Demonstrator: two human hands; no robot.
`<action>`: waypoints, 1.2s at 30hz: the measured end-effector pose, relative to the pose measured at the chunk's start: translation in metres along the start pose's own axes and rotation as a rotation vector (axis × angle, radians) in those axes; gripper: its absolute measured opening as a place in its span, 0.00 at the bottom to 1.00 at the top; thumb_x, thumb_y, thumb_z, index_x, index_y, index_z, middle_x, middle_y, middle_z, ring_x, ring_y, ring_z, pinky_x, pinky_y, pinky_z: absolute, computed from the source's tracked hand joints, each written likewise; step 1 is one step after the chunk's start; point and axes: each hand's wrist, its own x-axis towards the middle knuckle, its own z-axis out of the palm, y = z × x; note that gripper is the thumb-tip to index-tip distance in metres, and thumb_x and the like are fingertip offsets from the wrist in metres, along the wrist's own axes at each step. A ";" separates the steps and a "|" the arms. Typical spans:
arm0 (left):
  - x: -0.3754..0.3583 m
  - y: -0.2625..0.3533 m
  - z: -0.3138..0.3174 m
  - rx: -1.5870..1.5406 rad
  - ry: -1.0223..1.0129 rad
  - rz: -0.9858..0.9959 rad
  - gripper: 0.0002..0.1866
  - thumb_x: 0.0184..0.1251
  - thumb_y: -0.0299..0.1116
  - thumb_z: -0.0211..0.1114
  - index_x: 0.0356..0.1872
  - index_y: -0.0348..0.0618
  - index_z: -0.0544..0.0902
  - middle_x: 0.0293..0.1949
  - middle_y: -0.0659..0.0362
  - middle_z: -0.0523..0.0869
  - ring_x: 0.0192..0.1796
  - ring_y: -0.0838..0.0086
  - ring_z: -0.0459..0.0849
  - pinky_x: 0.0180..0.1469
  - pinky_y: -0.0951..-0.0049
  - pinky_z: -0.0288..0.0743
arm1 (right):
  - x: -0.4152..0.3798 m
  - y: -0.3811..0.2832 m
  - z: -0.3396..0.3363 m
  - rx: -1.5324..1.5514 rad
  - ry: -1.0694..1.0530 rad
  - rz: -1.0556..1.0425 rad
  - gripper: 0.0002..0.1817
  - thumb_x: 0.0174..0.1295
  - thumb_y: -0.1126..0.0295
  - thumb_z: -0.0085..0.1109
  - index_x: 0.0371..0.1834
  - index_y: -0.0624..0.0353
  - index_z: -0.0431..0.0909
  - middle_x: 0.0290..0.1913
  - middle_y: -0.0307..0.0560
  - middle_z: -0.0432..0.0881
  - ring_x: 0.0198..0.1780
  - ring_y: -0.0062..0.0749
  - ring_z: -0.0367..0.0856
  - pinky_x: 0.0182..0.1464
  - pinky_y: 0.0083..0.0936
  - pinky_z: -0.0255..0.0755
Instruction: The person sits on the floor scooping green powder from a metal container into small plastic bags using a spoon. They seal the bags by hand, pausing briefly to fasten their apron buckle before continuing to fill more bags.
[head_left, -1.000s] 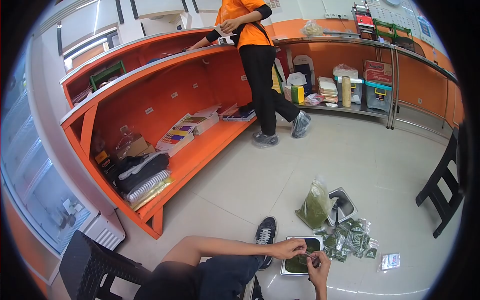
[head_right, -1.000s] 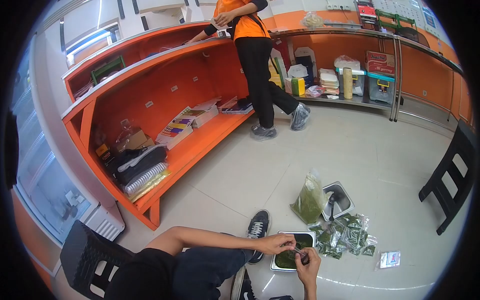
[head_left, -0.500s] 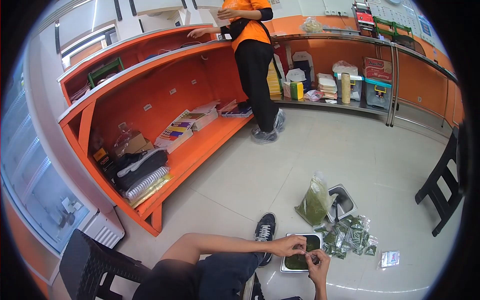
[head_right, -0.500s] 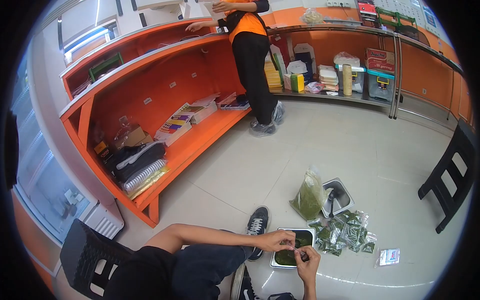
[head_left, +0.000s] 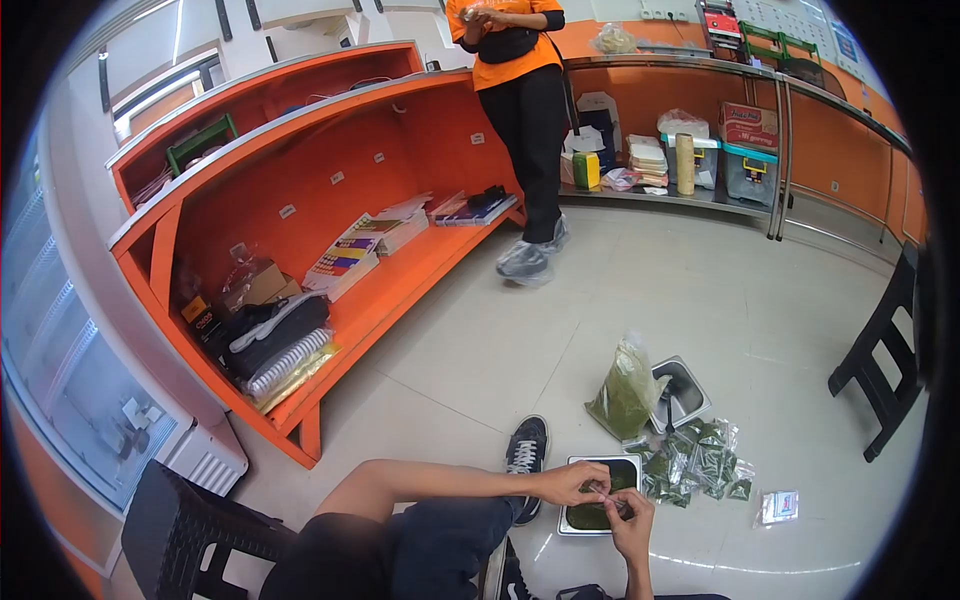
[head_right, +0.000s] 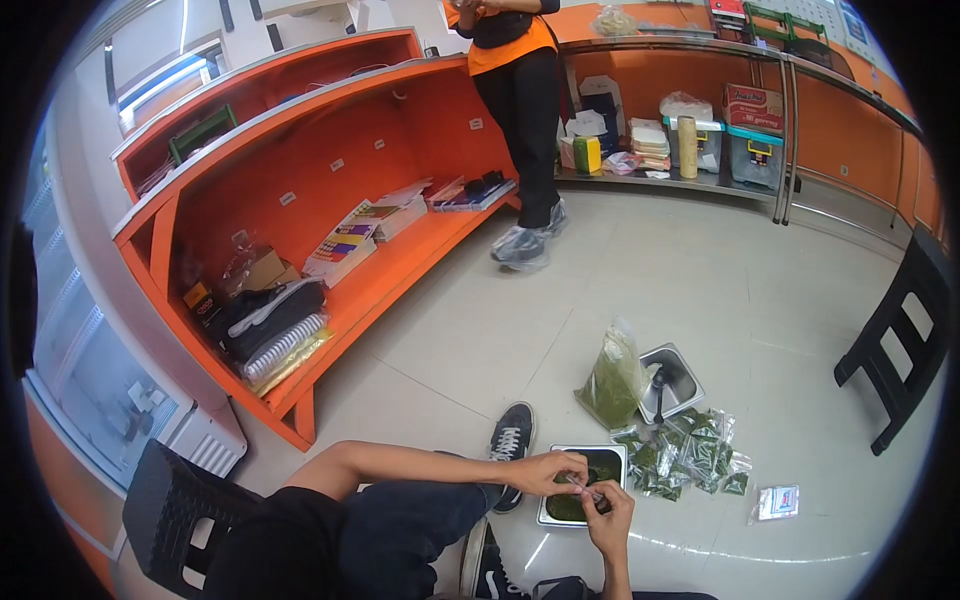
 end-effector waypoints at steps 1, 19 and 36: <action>0.000 0.000 0.001 -0.004 -0.002 -0.003 0.10 0.68 0.32 0.67 0.38 0.34 0.80 0.37 0.54 0.78 0.40 0.64 0.80 0.45 0.64 0.75 | -0.001 0.001 0.000 0.000 0.000 0.006 0.04 0.57 0.77 0.70 0.30 0.66 0.83 0.30 0.42 0.82 0.27 0.19 0.74 0.30 0.19 0.66; 0.002 -0.002 -0.005 -0.089 0.130 -0.169 0.12 0.63 0.29 0.71 0.48 0.42 0.88 0.37 0.56 0.89 0.43 0.75 0.87 0.49 0.71 0.80 | 0.003 0.020 -0.004 0.002 0.026 -0.008 0.03 0.58 0.76 0.67 0.33 0.62 0.82 0.27 0.44 0.79 0.24 0.26 0.71 0.28 0.23 0.64; 0.006 -0.003 -0.007 -0.167 0.214 -0.313 0.19 0.60 0.24 0.75 0.52 0.35 0.80 0.38 0.58 0.90 0.44 0.79 0.85 0.57 0.73 0.75 | 0.005 0.027 -0.013 0.062 -0.010 0.115 0.04 0.59 0.78 0.71 0.35 0.66 0.88 0.33 0.42 0.85 0.29 0.20 0.75 0.34 0.19 0.68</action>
